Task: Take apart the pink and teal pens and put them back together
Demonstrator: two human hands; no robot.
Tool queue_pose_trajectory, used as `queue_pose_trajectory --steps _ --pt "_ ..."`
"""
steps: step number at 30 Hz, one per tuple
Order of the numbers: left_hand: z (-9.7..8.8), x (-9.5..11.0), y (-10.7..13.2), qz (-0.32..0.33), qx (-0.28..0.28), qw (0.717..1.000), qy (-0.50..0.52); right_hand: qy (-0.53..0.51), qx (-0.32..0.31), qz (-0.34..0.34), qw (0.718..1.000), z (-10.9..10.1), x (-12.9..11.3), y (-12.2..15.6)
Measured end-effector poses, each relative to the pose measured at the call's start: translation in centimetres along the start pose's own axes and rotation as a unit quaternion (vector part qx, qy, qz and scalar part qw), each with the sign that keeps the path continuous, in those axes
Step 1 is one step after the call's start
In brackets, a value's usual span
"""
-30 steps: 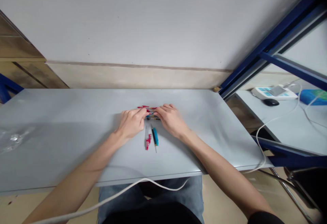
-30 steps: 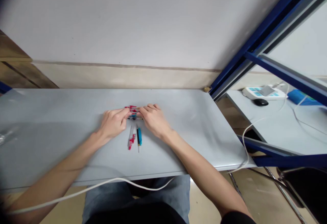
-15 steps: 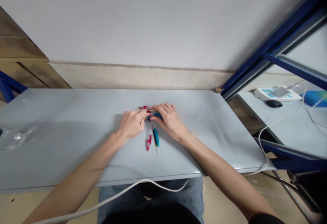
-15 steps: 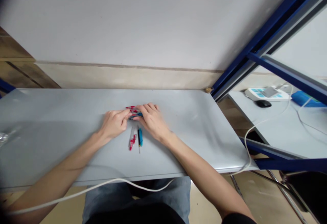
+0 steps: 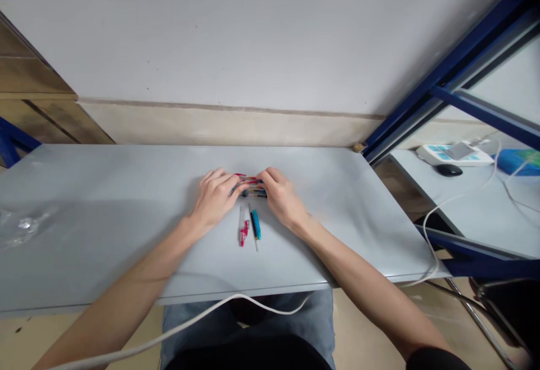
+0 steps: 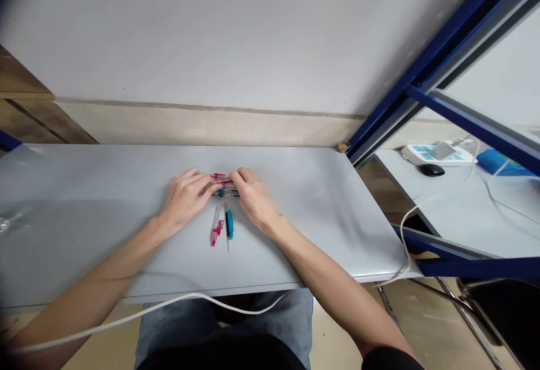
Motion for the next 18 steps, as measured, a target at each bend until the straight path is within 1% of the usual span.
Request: queue_pose_trajectory --steps 2,4,8,12,15,16,18 --pt "0.0 0.0 -0.1 0.041 0.02 0.999 0.0 0.001 -0.009 -0.014 1.0 0.0 -0.2 0.0" --pt "0.0 0.0 0.0 0.066 0.031 0.997 0.004 0.001 -0.011 -0.019 1.0 0.0 -0.3 0.0" --pt "0.1 0.3 0.3 0.095 0.008 0.995 0.013 -0.019 0.0 -0.016 1.0 0.1 -0.4 -0.1" --pt "0.0 0.6 0.3 0.076 -0.014 0.997 -0.005 -0.033 0.002 -0.017 0.999 0.5 -0.2 0.0" --pt "0.0 0.3 0.2 0.042 -0.007 0.999 -0.026 -0.023 0.007 -0.019 1.0 0.1 0.5 -0.3" --pt "0.0 0.0 0.1 0.029 0.002 0.999 -0.032 -0.018 0.02 -0.017 1.0 -0.2 0.8 -0.5" --pt "0.0 -0.7 0.1 0.005 0.024 0.999 -0.039 -0.014 0.067 0.0 0.998 -1.2 1.5 -0.9"
Point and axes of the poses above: each hand's wrist, its own y-axis away from the middle knuckle, its own z-axis out of the palm, x = y × z, the point moved 1 cm from there along -y, towards the middle knuckle, and after that the axes turned 12 degrees about x, right-handed, at the moved point
